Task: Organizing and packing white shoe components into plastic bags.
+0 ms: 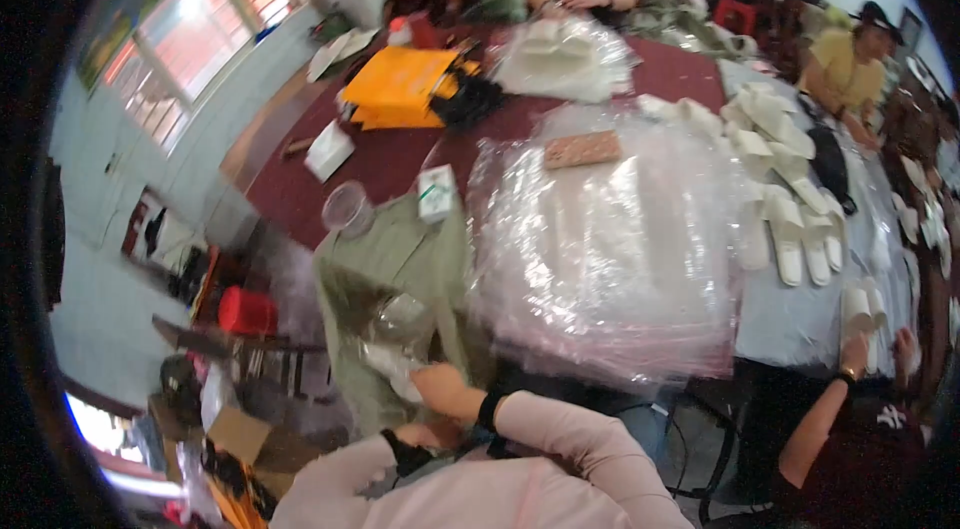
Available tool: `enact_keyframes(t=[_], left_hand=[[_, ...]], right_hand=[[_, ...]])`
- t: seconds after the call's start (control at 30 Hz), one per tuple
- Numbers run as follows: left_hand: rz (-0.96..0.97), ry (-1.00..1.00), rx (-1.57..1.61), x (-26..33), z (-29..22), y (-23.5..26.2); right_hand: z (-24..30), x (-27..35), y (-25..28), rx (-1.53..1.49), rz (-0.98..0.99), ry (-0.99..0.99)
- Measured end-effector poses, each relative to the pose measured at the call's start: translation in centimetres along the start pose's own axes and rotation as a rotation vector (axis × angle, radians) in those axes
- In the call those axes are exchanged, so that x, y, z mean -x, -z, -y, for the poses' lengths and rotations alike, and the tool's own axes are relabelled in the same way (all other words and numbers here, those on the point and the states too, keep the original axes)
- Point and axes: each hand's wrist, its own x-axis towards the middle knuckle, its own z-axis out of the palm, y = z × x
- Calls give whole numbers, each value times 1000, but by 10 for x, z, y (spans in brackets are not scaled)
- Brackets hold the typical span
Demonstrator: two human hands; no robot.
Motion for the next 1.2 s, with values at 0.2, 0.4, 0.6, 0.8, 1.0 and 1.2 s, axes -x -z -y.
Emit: enact_keyframes(t=[0.2, 0.4, 0.6, 0.8, 1.0, 1.2], left_hand=[[267, -213, -338, 1, 37, -27], [353, -251, -401, -58, 50, 77], [374, -176, -377, -76, 30, 129], [357, -52, -306, -66, 28, 143], [334, 58, -214, -59, 28, 141], [299, 166, -124, -59, 19, 145]], right_hand=[[-32, 1, -26, 198, -7, 8], [-13, 11, 6, 269, -231, -27], [-48, 0, -44, 392, -255, 281], [-80, 24, -81, -169, 28, 256], [-79, 33, -57, -289, 128, 376], [-68, 46, -24, -467, 134, 351]])
